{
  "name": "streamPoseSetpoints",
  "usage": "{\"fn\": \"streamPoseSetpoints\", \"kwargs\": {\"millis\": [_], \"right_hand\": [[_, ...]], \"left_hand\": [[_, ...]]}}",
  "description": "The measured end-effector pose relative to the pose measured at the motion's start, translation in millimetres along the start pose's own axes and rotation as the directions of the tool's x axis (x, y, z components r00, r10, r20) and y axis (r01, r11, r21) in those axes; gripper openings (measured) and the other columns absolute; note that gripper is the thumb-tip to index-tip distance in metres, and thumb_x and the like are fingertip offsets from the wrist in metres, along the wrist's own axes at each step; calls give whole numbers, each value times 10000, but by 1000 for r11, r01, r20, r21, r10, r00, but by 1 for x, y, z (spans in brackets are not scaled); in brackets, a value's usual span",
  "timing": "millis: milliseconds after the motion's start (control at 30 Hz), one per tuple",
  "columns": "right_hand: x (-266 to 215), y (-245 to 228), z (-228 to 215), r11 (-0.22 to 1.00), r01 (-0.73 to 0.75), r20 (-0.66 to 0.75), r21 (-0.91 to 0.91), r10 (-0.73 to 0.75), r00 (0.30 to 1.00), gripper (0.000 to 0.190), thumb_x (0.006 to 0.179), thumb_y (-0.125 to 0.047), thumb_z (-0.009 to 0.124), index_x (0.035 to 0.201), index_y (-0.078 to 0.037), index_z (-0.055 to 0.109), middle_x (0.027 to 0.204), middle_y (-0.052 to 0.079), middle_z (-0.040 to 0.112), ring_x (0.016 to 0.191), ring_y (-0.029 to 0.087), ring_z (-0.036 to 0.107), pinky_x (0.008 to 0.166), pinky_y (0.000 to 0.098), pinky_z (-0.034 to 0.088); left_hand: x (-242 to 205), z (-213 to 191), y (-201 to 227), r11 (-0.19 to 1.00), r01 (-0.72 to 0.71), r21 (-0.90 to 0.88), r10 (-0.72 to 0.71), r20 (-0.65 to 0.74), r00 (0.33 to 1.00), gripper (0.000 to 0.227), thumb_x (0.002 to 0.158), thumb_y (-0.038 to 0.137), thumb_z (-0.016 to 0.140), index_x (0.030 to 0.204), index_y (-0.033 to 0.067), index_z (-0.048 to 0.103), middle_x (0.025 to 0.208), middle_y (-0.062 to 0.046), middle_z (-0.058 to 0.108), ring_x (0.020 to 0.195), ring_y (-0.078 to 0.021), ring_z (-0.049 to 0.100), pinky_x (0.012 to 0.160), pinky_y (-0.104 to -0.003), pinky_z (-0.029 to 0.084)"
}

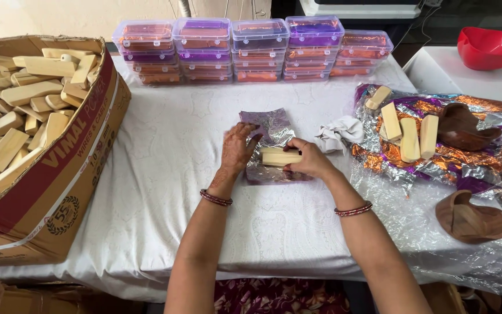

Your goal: Cleaning and wrapping small wooden blocks in colorful foil.

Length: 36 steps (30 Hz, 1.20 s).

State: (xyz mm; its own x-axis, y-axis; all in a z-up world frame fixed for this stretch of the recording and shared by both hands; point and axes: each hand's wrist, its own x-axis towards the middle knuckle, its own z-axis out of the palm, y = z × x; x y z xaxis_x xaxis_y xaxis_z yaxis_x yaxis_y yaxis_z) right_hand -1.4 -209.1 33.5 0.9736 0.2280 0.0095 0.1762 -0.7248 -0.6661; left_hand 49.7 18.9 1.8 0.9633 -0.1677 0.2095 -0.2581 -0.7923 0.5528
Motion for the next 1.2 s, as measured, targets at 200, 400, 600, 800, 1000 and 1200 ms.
{"fn": "streamPoseSetpoints", "kwargs": {"millis": [200, 400, 600, 800, 1000, 1200], "right_hand": [[-2, -10, -5, 1000, 23, -31, -11, -24, 999, 659, 613, -263, 886, 1194, -120, 611, 1173, 91, 706, 1092, 221, 676, 984, 364, 544], [-2, -12, -5, 987, 78, -41, -144, -85, 996, 586, 635, -268, 880, 1146, -129, 630, 1156, 100, 717, 1108, 263, 667, 1003, 389, 517], [-7, -18, -2, 926, 97, -65, -365, -129, 989, 529, 678, -263, 866, 1129, -134, 621, 1105, 102, 725, 1074, 291, 684, 1013, 429, 517], [8, 13, 15, 961, 207, -295, 186, -147, 944, 539, 750, -206, 820, 1174, -73, 514, 1136, 112, 703, 1048, 244, 723, 925, 355, 625], [13, 11, 16, 959, 142, -236, 244, -84, 968, 737, 705, -133, 807, 1304, -75, 381, 1210, 166, 645, 1137, 289, 667, 1010, 396, 559], [16, 18, 22, 970, 232, -269, 71, -205, 941, 718, 691, -118, 836, 1303, -61, 464, 1249, 152, 617, 1201, 314, 619, 1047, 429, 498]], "left_hand": [[2, 28, -20, 948, -251, -194, 290, 204, 935, 1294, 604, 548, 937, 1590, 200, 176, 1558, -159, 398, 1389, -286, 405, 1135, -455, 376], [-34, -26, 23, 992, -87, -89, 106, 246, 964, 1417, 494, 529, 943, 1607, 286, 101, 1414, -56, 617, 1392, -227, 488, 1225, -500, 229], [-36, -21, 17, 985, -155, -69, 166, 207, 964, 1404, 539, 566, 946, 1609, 269, 88, 1424, -83, 604, 1389, -243, 500, 1222, -562, 169], [-37, -23, 20, 990, -116, -78, 132, 253, 958, 1423, 563, 525, 929, 1612, 278, 0, 1401, -37, 631, 1394, -221, 497, 1264, -570, 105], [-38, -28, 25, 988, -100, -119, 128, 251, 959, 1414, 565, 517, 928, 1605, 292, -2, 1434, -33, 605, 1424, -220, 451, 1261, -568, 98], [-35, -22, 19, 987, -150, -50, 157, 225, 962, 1430, 571, 531, 968, 1591, 270, 0, 1591, -72, 379, 1459, -263, 347, 1225, -594, 109]]}}
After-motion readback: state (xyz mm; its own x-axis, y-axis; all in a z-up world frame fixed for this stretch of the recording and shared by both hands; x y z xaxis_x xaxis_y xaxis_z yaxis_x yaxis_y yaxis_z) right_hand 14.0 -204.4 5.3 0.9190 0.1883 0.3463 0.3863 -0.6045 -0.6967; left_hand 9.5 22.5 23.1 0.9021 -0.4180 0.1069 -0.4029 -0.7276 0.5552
